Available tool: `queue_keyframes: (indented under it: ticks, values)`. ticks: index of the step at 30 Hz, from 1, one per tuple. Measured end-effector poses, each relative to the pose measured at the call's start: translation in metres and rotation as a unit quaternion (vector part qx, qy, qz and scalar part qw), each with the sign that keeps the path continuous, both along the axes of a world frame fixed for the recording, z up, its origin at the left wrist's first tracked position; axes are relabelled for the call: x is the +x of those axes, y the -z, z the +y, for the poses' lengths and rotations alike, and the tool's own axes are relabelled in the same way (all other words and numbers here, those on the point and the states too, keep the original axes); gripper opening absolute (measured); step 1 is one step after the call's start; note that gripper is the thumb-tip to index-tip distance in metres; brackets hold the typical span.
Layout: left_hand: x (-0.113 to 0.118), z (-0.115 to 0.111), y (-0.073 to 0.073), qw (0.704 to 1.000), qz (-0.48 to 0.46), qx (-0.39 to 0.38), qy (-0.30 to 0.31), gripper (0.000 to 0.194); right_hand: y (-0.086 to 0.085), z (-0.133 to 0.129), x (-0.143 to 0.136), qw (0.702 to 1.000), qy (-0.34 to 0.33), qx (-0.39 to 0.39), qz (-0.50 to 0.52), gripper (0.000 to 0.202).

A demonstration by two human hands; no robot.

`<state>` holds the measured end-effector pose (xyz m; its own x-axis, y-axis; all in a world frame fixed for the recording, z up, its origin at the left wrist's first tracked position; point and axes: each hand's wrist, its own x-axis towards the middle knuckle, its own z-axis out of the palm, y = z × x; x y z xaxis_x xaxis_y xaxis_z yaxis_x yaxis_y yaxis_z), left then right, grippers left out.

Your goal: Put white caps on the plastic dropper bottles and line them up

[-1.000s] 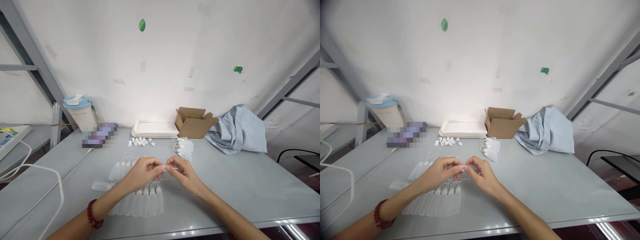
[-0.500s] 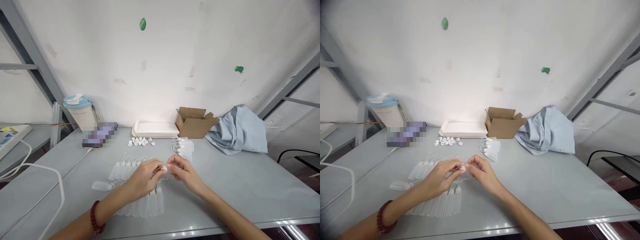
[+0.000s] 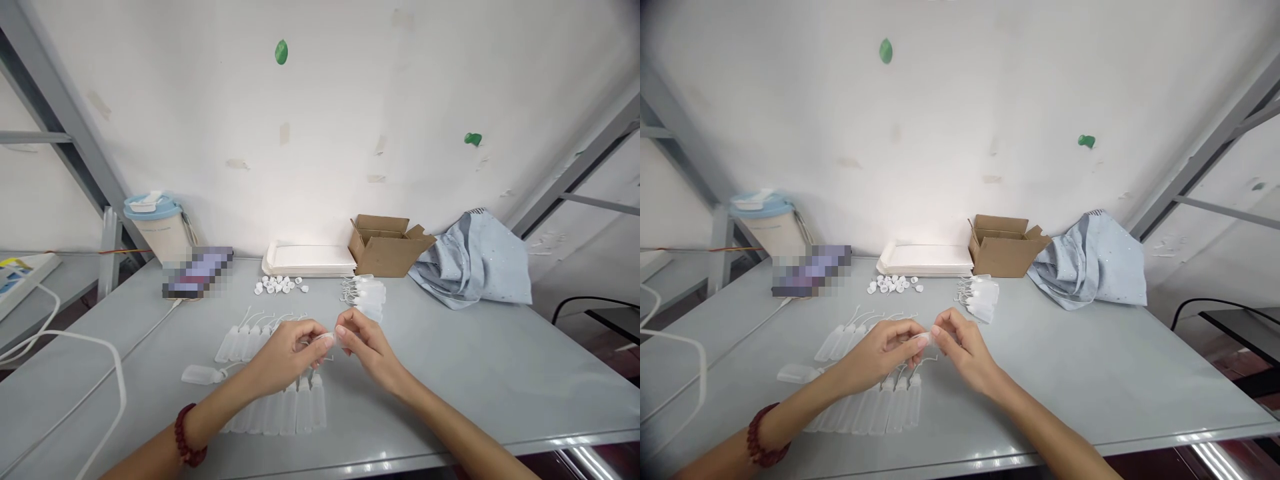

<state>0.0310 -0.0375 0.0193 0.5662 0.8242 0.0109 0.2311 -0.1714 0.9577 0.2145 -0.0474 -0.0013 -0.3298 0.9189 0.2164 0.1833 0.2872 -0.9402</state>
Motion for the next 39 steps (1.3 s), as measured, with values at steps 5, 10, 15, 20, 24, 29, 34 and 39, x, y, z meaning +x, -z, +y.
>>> queue_keyframes:
  ticks: [5, 10, 15, 20, 24, 29, 34, 39]
  values:
    - [-0.001, 0.001, -0.001, 0.999, 0.005, -0.041, 0.03, 0.032, 0.003, 0.001, -0.001, 1.0, 0.009, 0.017, -0.019, 0.023]
    - [0.0, -0.004, 0.006, 0.986, 0.068, 0.149, 0.017, 0.03, 0.003, 0.003, -0.002, 0.999, 0.02, -0.028, -0.014, 0.024]
    - [0.0, -0.006, 0.021, 0.865, 0.146, 0.479, 0.011, 0.021, -0.002, 0.003, -0.003, 0.996, 0.025, -0.091, 0.007, 0.026]
    - [0.002, -0.001, 0.027, 0.751, 0.195, 0.63, -0.007, 0.016, -0.003, 0.005, -0.003, 0.992, 0.029, -0.123, 0.02, 0.027]
    - [0.001, -0.001, 0.023, 0.828, 0.162, 0.537, -0.007, 0.013, -0.001, 0.006, -0.003, 0.992, 0.032, -0.119, 0.014, 0.027]
    - [0.0, -0.005, 0.012, 0.958, 0.111, 0.265, 0.016, 0.021, 0.002, 0.003, -0.003, 0.998, 0.035, -0.037, -0.035, 0.025]
    - [0.001, -0.001, 0.004, 0.999, 0.012, 0.019, 0.026, 0.034, 0.0, 0.0, -0.001, 0.992, 0.051, 0.07, -0.096, 0.02]
    - [-0.002, 0.006, 0.001, 0.98, -0.117, -0.162, 0.02, 0.034, -0.002, -0.001, 0.002, 0.96, 0.048, 0.228, -0.157, 0.013]
